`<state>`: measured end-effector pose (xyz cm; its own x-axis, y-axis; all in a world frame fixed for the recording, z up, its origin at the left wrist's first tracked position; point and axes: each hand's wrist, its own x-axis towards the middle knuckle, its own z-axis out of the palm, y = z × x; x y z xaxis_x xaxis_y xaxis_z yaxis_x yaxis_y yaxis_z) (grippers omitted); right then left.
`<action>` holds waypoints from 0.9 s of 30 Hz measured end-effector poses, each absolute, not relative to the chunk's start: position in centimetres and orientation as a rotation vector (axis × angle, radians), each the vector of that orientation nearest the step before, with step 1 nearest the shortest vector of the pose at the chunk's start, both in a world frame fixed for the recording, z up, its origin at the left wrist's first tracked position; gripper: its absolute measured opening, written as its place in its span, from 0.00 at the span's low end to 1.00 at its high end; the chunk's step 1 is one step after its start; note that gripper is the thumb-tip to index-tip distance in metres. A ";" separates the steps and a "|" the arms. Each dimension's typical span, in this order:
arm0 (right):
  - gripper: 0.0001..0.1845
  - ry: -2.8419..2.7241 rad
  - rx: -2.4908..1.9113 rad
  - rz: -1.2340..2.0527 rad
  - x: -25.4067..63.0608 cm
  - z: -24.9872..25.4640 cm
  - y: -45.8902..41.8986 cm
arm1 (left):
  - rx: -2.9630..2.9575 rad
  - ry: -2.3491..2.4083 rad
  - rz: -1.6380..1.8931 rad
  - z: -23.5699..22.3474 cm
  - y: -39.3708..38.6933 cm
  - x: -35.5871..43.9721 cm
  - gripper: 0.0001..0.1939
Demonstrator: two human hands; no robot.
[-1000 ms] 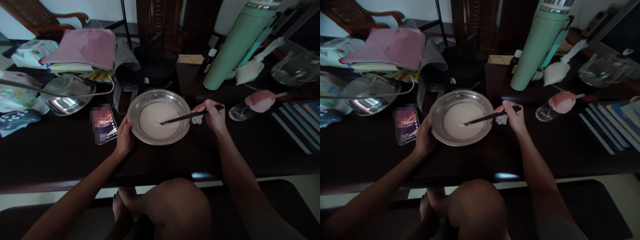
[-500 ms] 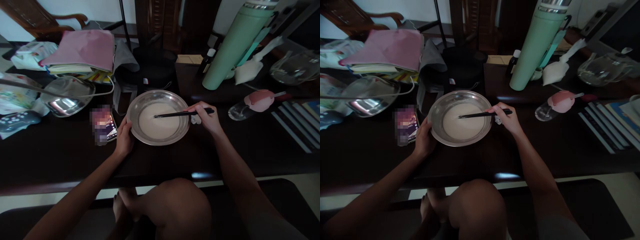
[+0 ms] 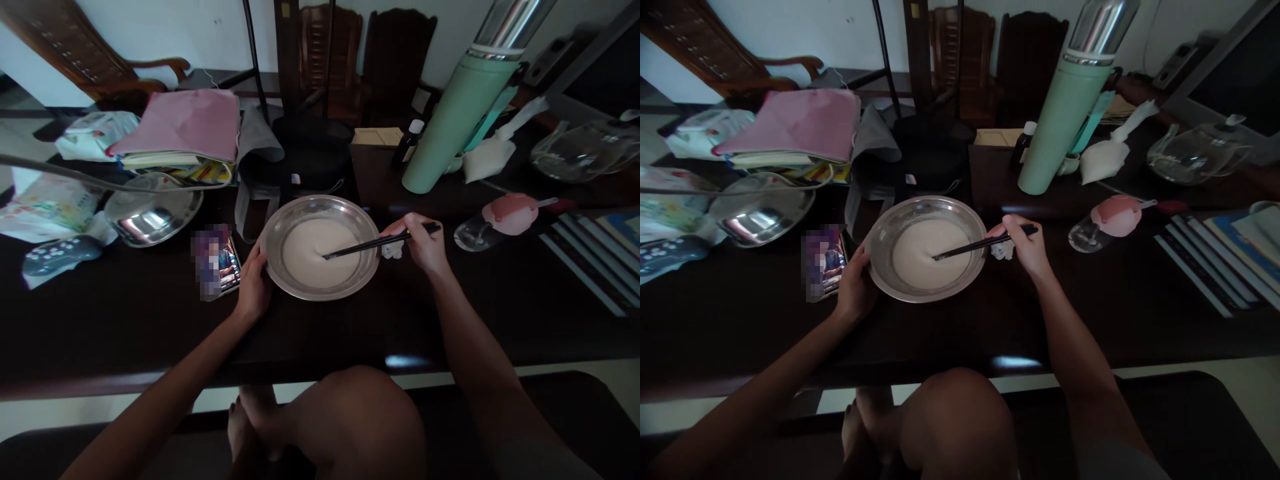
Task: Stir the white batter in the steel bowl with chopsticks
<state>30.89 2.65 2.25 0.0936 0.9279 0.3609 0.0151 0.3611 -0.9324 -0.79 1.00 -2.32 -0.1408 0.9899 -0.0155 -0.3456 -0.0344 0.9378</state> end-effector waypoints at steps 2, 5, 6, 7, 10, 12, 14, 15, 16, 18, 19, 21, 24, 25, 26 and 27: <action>0.24 -1.372 -0.983 0.899 30.8 2.2 2.6 | 0.853 1.053 1.441 -2.1 1.1 -0.9 0.27; 0.23 -1.410 -1.021 0.853 31.0 2.3 2.7 | 0.843 1.118 1.391 -2.2 1.2 -1.2 0.30; 0.24 -1.380 -1.030 0.842 31.1 2.3 2.7 | 0.853 1.140 1.389 -2.4 1.1 -1.4 0.30; 0.25 -1.341 -1.031 0.841 31.3 2.3 2.7 | 0.885 1.160 1.391 -2.5 1.0 -1.7 0.30; 0.27 -1.340 -0.999 0.901 31.3 2.5 2.7 | 0.930 1.181 1.417 -2.5 0.4 -3.0 0.31; 0.25 -1.437 -0.997 0.922 31.1 2.6 2.6 | 1.072 1.191 1.487 -2.1 -0.2 -4.5 0.35; 0.23 -1.478 -1.003 0.895 31.0 2.6 2.6 | 1.209 1.266 1.557 -1.5 -0.6 -6.5 0.33; 0.23 -1.457 -1.011 0.872 31.0 2.6 2.6 | 1.247 1.320 1.561 -1.2 -0.7 -7.6 0.31; 0.23 -1.413 -1.018 0.852 31.0 2.6 2.6 | 1.266 1.385 1.565 -0.9 -0.8 -8.8 0.29; 0.25 -1.323 -1.022 0.850 31.2 2.5 2.7 | 1.349 1.579 1.565 -0.5 -0.7 -11.3 0.30; 0.26 -1.306 -1.015 0.873 31.2 2.4 2.7 | 1.425 1.685 1.549 -0.4 -0.7 -12.4 0.32; 0.27 -1.351 -1.018 0.927 31.2 2.4 2.7 | 1.624 1.827 1.481 -0.3 -0.6 -14.4 0.29; 0.26 -1.414 -1.017 0.898 31.0 2.5 2.6 | 1.893 1.854 1.346 -0.4 -0.9 -16.3 0.20; 0.25 -1.404 -1.020 0.874 31.0 2.5 2.6 | 1.963 1.841 1.312 -0.5 -1.1 -16.6 0.19; 0.25 -1.383 -1.024 0.857 31.0 2.5 2.6 | 2.024 1.824 1.274 -0.7 -1.3 -16.9 0.18; 0.25 -1.358 -1.027 0.851 31.0 2.5 2.6 | 2.063 1.810 1.237 -0.9 -1.5 -17.1 0.18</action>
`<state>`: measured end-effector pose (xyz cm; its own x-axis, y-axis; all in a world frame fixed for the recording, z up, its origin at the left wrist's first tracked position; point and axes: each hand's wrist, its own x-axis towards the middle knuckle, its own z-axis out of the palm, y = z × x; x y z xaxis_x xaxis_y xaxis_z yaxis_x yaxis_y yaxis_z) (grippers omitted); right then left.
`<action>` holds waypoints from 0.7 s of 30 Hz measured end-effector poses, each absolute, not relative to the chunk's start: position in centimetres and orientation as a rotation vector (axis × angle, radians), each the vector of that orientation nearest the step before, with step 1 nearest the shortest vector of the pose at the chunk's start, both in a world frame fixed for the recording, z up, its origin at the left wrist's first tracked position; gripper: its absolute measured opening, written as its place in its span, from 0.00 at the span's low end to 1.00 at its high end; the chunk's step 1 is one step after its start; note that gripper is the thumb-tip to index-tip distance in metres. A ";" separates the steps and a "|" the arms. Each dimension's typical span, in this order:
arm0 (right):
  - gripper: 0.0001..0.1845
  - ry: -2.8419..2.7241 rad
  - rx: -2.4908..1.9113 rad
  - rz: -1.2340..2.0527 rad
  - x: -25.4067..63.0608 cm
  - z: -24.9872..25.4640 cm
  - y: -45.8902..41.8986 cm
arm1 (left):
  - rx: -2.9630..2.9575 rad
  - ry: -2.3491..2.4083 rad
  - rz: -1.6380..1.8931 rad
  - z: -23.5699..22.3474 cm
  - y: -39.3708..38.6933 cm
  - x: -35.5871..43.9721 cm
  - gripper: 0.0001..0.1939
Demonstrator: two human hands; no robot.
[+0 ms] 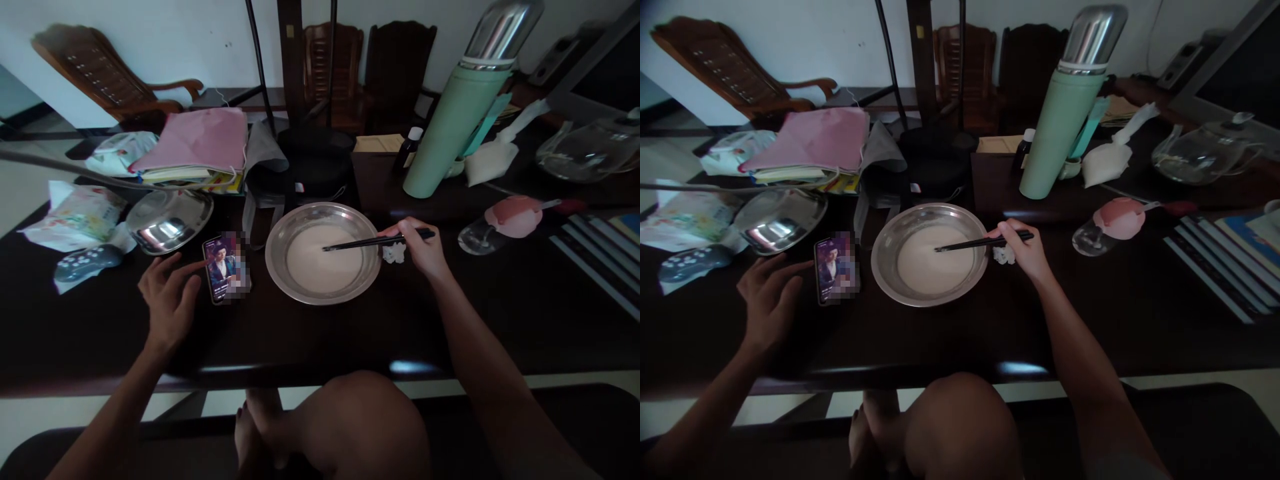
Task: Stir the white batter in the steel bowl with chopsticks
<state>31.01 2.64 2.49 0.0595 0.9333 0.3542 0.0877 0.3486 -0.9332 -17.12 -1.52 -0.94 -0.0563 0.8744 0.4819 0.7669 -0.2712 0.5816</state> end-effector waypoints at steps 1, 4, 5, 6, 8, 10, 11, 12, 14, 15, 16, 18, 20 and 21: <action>0.25 -1.343 -1.028 0.860 31.0 2.4 2.6 | 2.086 1.801 1.204 -1.3 -1.7 -17.3 0.18; 0.27 -1.377 -1.013 0.919 31.0 2.4 2.6 | 2.052 1.791 1.126 -2.5 -2.1 -17.9 0.32; 0.27 -1.400 -1.009 0.928 30.9 2.4 2.5 | 2.038 1.771 1.107 -3.0 -2.1 -18.1 0.37; 0.27 -1.412 -1.009 0.926 30.9 2.5 2.5 | 2.031 1.744 1.106 -3.5 -2.0 -18.4 0.41; 0.27 -1.400 -1.025 0.895 31.0 2.5 2.5 | 2.016 1.720 1.129 -4.5 -1.7 -18.8 0.47; 0.26 -1.361 -1.046 0.858 31.1 2.6 2.5 | 2.000 1.732 1.120 -5.4 -1.2 -19.2 0.50; 0.26 -1.348 -1.048 0.851 31.2 2.6 2.5 | 1.983 1.738 1.140 -5.7 -0.9 -19.4 0.51; 0.26 -1.345 -1.041 0.853 31.2 2.6 2.5 | 1.960 1.730 1.178 -6.0 -0.6 -19.5 0.49; 0.26 -1.363 -1.019 0.876 31.1 2.5 2.4 | 1.882 1.736 1.307 -6.2 -0.1 -19.6 0.46; 0.25 -1.378 -1.010 0.886 31.1 2.4 2.4 | 1.839 1.776 1.349 -6.1 0.0 -19.6 0.42; 0.25 -1.388 -1.009 0.886 31.1 2.4 2.4 | 1.816 1.803 1.354 -6.0 0.1 -19.5 0.39; 0.25 -1.370 -1.028 0.857 31.1 2.3 2.5 | 1.813 1.783 1.455 -5.6 0.0 -19.2 0.35; 0.26 -1.310 -1.051 0.827 31.3 2.3 2.6 | 1.829 1.763 1.511 -5.2 -0.3 -18.9 0.33; 0.26 -1.287 -1.055 0.829 31.3 2.3 2.7 | 1.834 1.751 1.519 -5.2 -0.4 -18.9 0.32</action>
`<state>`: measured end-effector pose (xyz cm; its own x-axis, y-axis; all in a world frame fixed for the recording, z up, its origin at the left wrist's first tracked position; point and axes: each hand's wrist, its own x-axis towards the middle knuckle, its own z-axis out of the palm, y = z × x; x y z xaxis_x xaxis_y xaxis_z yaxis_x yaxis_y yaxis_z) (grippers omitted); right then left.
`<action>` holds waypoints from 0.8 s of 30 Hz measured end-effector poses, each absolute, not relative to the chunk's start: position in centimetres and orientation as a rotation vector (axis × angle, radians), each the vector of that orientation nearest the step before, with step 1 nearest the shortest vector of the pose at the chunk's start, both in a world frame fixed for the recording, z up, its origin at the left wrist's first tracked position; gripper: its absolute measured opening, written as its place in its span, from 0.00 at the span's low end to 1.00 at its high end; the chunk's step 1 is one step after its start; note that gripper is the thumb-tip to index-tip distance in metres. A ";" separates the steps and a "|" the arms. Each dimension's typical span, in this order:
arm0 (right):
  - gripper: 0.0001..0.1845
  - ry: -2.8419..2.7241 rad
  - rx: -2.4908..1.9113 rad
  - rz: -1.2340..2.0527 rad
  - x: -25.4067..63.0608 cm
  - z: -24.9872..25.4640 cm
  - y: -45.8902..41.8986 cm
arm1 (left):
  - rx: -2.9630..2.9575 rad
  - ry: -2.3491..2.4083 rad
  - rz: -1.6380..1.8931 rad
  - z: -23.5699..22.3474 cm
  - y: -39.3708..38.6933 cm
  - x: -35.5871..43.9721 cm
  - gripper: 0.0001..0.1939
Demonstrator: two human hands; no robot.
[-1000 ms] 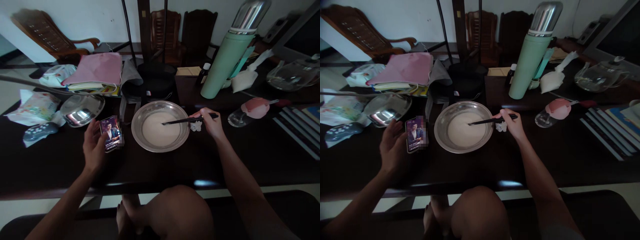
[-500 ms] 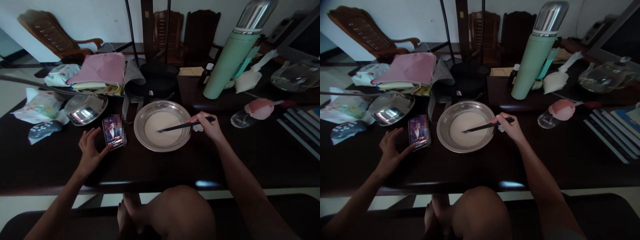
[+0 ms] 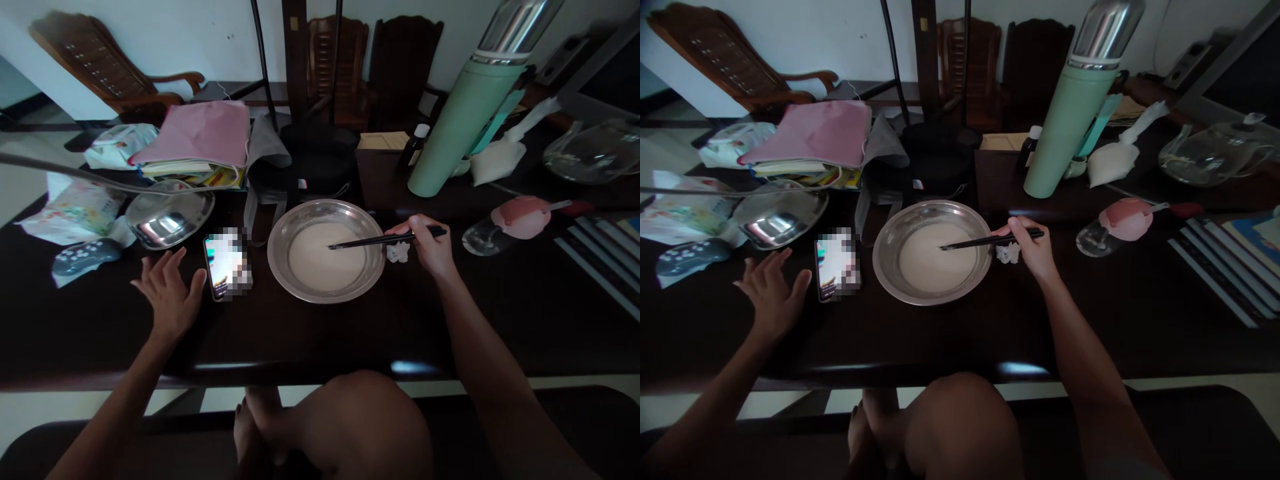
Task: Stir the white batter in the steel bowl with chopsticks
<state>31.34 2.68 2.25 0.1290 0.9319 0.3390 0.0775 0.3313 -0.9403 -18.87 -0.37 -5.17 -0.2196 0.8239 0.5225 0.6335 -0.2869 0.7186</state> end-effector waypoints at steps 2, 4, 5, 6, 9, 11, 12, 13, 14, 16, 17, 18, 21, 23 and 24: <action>0.27 -1.298 -1.043 0.870 31.3 2.3 2.7 | 1.838 1.727 1.503 -5.2 -0.5 -18.8 0.30; 0.26 -1.357 -1.023 0.909 31.1 2.4 2.6 | 1.849 1.697 1.475 -5.4 -0.5 -18.9 0.29; 0.25 -1.379 -1.019 0.907 31.0 2.4 2.6 | 1.855 1.684 1.464 -5.5 -0.5 -19.0 0.29; 0.24 -1.381 -1.023 0.890 31.0 2.4 2.5 | 1.858 1.678 1.453 -5.6 -0.5 -19.0 0.30; 0.25 -1.306 -1.049 0.850 31.0 2.3 2.6 | 1.853 1.713 1.405 -5.7 -0.4 -19.0 0.36; 0.26 -1.283 -1.047 0.886 31.1 2.2 2.6 | 1.849 1.747 1.359 -5.7 -0.3 -19.1 0.36; 0.27 -1.301 -1.039 0.911 31.1 2.2 2.6 | 1.850 1.749 1.344 -5.7 -0.3 -19.1 0.34; 0.27 -1.332 -1.032 0.926 31.0 2.2 2.6 | 1.854 1.740 1.342 -5.7 -0.3 -19.2 0.31; 0.27 -1.364 -1.029 0.927 31.0 2.2 2.6 | 1.863 1.722 1.350 -5.8 -0.3 -19.2 0.28; 0.25 -1.391 -1.032 0.890 30.9 2.3 2.6 | 1.887 1.684 1.376 -5.8 -0.4 -19.1 0.24; 0.25 -1.375 -1.035 0.867 30.9 2.3 2.6 | 1.897 1.679 1.387 -5.9 -0.4 -19.1 0.23; 0.24 -1.349 -1.038 0.856 31.0 2.3 2.6 | 1.906 1.687 1.391 -5.9 -0.5 -19.0 0.22; 0.25 -1.306 -1.032 0.885 31.1 2.3 2.7 | 1.912 1.766 1.349 -5.9 -0.5 -18.9 0.22; 0.25 -1.350 -1.024 0.911 31.1 2.3 2.6 | 1.906 1.781 1.335 -6.0 -0.5 -18.8 0.20; 0.25 -1.374 -1.022 0.911 31.1 2.3 2.6 | 1.904 1.763 1.346 -6.1 -0.5 -18.8 0.20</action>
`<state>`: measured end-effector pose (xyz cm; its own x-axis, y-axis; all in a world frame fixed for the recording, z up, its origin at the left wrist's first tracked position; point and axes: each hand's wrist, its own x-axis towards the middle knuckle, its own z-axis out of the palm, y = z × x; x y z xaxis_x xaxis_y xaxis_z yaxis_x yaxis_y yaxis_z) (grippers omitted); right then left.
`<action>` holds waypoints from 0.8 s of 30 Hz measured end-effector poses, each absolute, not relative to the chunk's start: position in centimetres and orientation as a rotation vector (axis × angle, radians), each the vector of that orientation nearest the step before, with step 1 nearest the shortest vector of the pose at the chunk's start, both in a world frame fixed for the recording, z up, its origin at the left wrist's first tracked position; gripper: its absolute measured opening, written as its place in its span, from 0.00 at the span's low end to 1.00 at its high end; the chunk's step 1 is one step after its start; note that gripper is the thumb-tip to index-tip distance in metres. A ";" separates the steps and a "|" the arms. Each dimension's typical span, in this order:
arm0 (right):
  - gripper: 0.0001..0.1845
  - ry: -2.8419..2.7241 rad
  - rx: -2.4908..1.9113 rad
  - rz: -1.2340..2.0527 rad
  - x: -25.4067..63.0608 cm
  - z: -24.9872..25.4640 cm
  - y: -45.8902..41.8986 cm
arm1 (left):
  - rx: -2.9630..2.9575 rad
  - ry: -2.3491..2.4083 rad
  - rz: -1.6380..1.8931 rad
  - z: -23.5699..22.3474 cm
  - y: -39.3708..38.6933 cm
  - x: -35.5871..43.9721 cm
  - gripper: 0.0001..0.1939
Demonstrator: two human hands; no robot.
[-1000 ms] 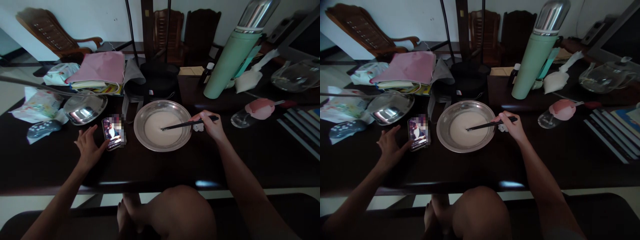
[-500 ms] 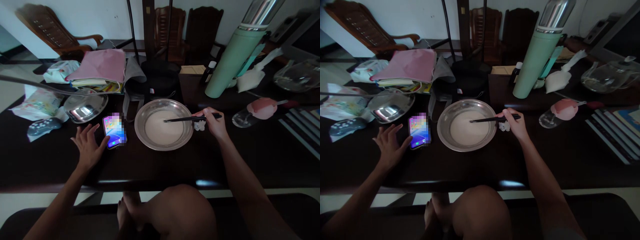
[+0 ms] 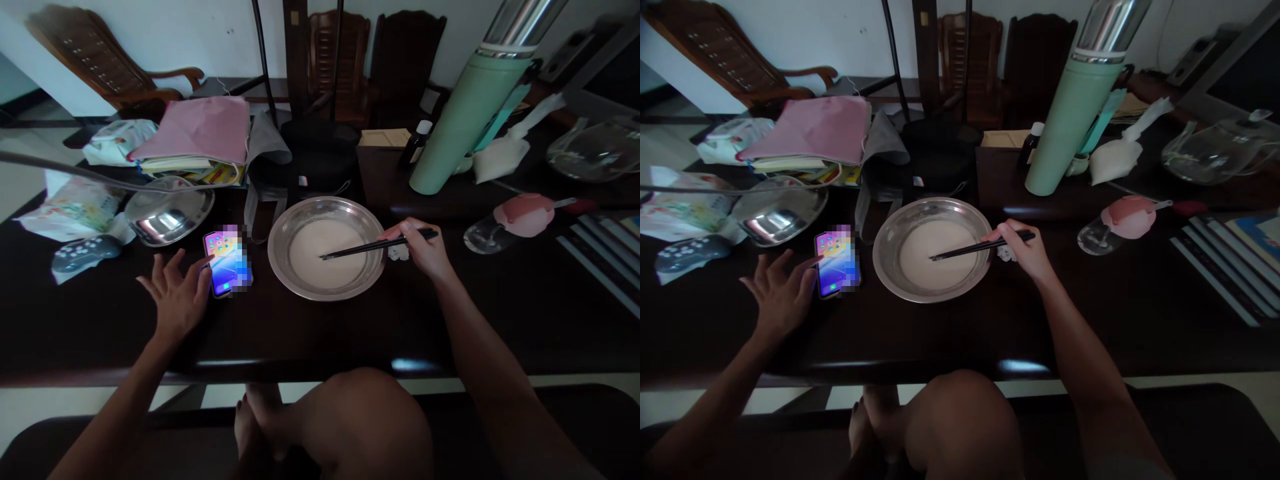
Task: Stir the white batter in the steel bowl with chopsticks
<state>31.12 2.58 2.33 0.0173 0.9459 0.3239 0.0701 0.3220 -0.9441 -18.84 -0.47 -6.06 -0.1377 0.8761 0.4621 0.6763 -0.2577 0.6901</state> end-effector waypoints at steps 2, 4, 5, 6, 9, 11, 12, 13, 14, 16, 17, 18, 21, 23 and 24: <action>0.25 -1.379 -1.028 0.887 31.1 2.4 2.6 | 1.901 1.716 1.381 -6.0 -0.5 -18.8 0.20; 0.25 -1.328 -1.037 0.871 31.2 2.3 2.6 | 1.895 1.730 1.363 -5.8 -0.6 -18.8 0.22; 0.25 -1.306 -1.037 0.878 31.2 2.3 2.6 | 1.892 1.763 1.332 -5.6 -0.7 -18.8 0.23; 0.26 -1.299 -1.030 0.892 31.2 2.3 2.6 | 1.892 1.799 1.289 -5.5 -0.8 -18.8 0.24; 0.26 -1.373 -1.004 0.917 31.0 2.2 2.6 | 1.917 1.852 1.207 -5.1 -1.1 -18.8 0.25; 0.25 -1.391 -1.020 0.880 31.0 2.2 2.6 | 1.935 1.835 1.225 -5.2 -1.1 -18.7 0.24; 0.25 -1.369 -1.035 0.859 31.1 2.1 2.7 | 1.939 1.815 1.252 -5.3 -1.1 -18.7 0.24; 0.25 -1.332 -1.048 0.845 31.1 2.1 2.7 | 1.942 1.789 1.279 -5.4 -1.0 -18.7 0.24; 0.26 -1.295 -1.054 0.844 31.2 2.0 2.8 | 1.945 1.761 1.305 -5.6 -1.0 -18.7 0.24; 0.28 -1.278 -1.044 0.879 31.2 2.0 2.8 | 1.948 1.716 1.347 -5.8 -0.9 -18.7 0.23; 0.28 -1.310 -1.035 0.904 31.2 2.1 2.8 | 1.951 1.704 1.353 -5.9 -0.9 -18.7 0.24; 0.28 -1.355 -1.023 0.919 31.1 2.1 2.7 | 1.954 1.700 1.352 -5.9 -0.9 -18.6 0.24; 0.25 -1.415 -1.027 0.862 30.9 2.3 2.7 | 1.959 1.733 1.320 -5.6 -1.0 -18.5 0.25; 0.24 -1.348 -1.030 0.815 31.0 2.2 2.8 | 1.963 1.780 1.286 -5.2 -1.2 -18.4 0.25; 0.25 -1.312 -1.030 0.816 31.1 2.2 2.8 | 1.973 1.800 1.264 -5.0 -1.3 -18.3 0.24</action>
<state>31.07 2.80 2.15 0.1123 0.9241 0.3653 0.0805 0.3580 -0.9303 -18.33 -1.29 -4.96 -0.0989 0.8859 0.4532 0.7269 -0.2467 0.6409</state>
